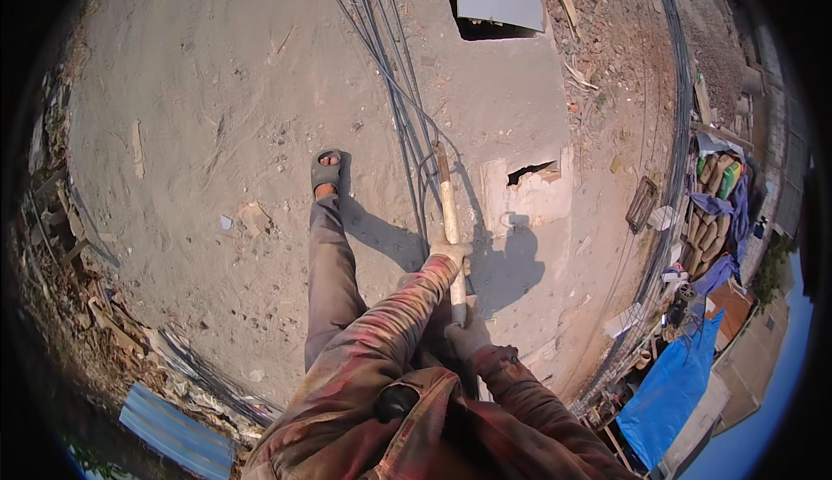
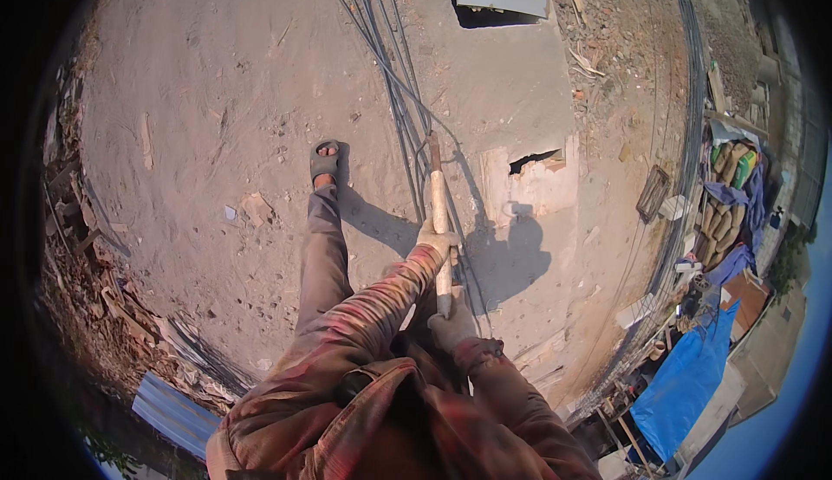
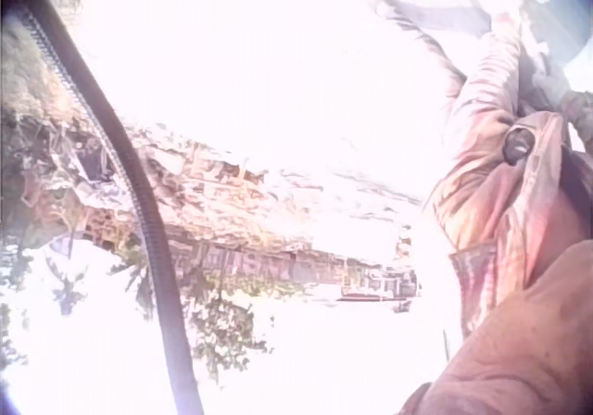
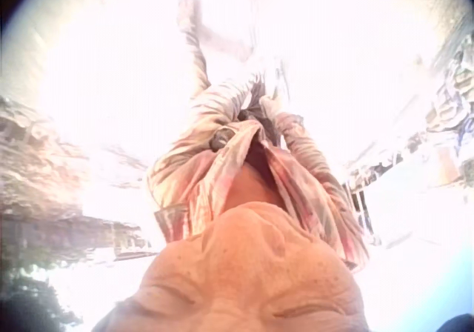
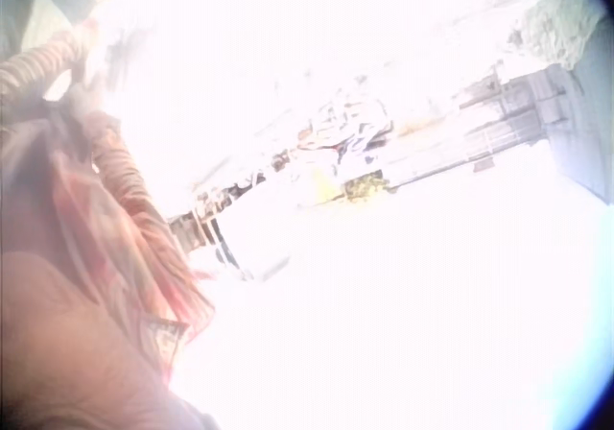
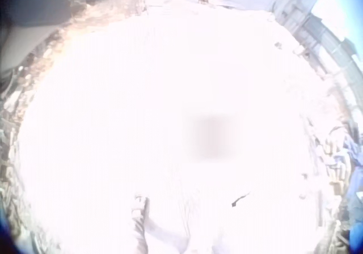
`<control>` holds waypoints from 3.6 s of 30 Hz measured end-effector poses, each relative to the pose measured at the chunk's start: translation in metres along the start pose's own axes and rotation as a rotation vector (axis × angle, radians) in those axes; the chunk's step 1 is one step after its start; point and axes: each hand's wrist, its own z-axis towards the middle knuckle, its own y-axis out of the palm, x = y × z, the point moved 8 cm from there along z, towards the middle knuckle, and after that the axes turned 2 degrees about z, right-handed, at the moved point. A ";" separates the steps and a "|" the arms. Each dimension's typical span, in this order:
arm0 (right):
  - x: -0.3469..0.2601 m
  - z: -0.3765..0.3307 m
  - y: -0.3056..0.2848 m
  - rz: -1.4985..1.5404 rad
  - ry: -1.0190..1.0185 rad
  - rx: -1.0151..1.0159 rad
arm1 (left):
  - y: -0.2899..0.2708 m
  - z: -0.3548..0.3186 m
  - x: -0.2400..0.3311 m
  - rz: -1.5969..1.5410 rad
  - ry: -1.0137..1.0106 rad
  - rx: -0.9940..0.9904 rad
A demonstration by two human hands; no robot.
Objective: The person bends long pieces of metal rebar using a long-handled bending tool by hand on a construction site.
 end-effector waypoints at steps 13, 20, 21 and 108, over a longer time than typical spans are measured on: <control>0.001 0.036 -0.034 -0.238 -0.498 0.095 | 0.004 -0.045 -0.024 0.726 0.115 0.340; 0.050 0.073 -0.049 -0.279 -0.463 0.076 | 0.014 -0.020 -0.051 0.804 0.190 0.365; 0.053 0.074 -0.046 -0.226 -0.481 0.075 | 0.008 -0.016 -0.052 0.792 0.249 0.412; -0.088 -0.031 -0.079 0.528 0.149 -0.259 | 0.024 0.135 0.131 -0.163 -0.062 -0.097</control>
